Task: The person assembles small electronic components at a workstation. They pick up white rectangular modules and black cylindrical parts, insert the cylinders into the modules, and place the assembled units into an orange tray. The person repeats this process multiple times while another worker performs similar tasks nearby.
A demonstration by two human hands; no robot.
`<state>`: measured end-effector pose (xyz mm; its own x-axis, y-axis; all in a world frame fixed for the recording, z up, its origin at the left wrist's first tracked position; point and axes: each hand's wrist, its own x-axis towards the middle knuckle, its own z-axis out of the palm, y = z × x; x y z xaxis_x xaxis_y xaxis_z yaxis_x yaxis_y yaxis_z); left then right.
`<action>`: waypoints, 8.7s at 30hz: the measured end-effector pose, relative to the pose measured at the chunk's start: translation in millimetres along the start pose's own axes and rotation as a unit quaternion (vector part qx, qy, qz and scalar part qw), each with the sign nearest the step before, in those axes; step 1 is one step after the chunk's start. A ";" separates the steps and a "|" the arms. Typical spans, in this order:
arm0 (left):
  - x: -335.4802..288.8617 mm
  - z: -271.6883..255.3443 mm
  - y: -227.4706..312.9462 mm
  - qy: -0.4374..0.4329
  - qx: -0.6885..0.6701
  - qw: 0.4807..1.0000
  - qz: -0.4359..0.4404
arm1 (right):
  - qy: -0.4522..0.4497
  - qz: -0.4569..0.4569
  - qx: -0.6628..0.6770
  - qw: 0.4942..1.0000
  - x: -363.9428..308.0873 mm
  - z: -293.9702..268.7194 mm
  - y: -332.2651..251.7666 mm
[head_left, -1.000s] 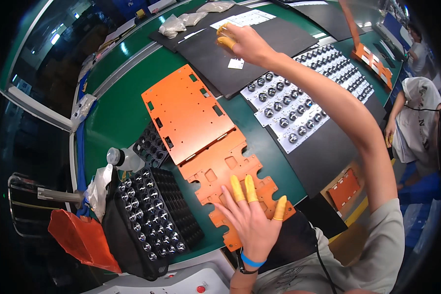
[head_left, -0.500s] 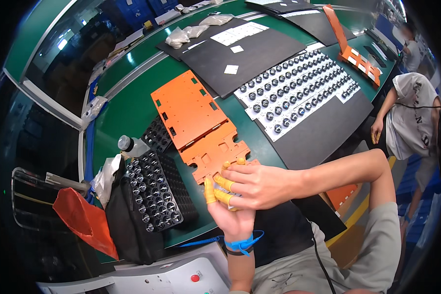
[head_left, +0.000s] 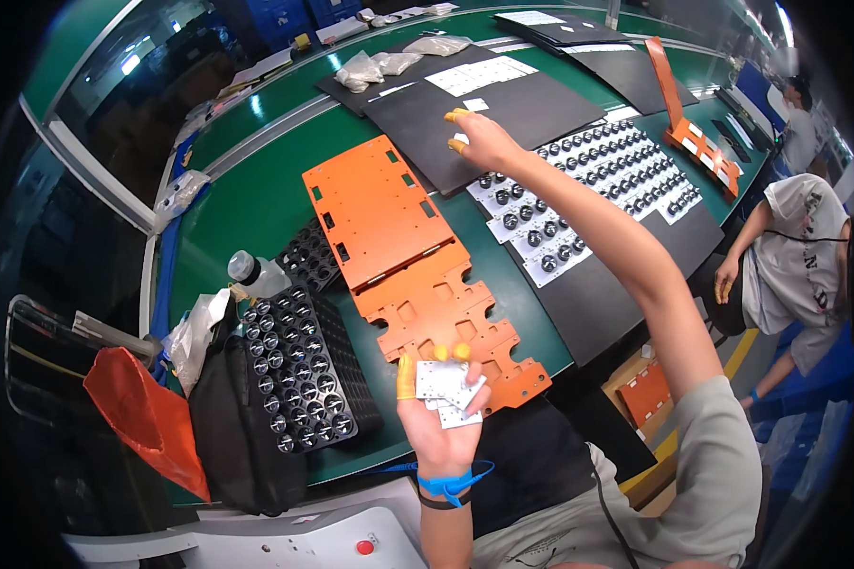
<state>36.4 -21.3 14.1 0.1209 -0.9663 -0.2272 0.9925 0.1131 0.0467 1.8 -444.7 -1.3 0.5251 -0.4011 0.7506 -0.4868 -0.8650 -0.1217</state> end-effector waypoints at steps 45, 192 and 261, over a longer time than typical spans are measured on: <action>-80.3 -33.6 12.4 0.032 0.105 0.982 0.157 | -0.206 -0.211 0.232 0.927 -53.9 -181.3 -331.6; -107.7 -8.4 -38.3 0.004 0.474 0.727 0.497 | -0.193 0.078 0.633 0.745 -165.7 -252.1 -294.7; -79.0 -7.1 -33.1 0.092 0.589 0.661 0.455 | -0.344 0.365 0.267 0.823 -151.7 -157.2 -168.3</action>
<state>-5.9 52.9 23.6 0.7653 -0.5657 0.3070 -0.1840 0.2648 0.9466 -105.6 -190.9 7.4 0.5895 -0.7891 -0.1727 -0.5680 -0.2529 -0.7832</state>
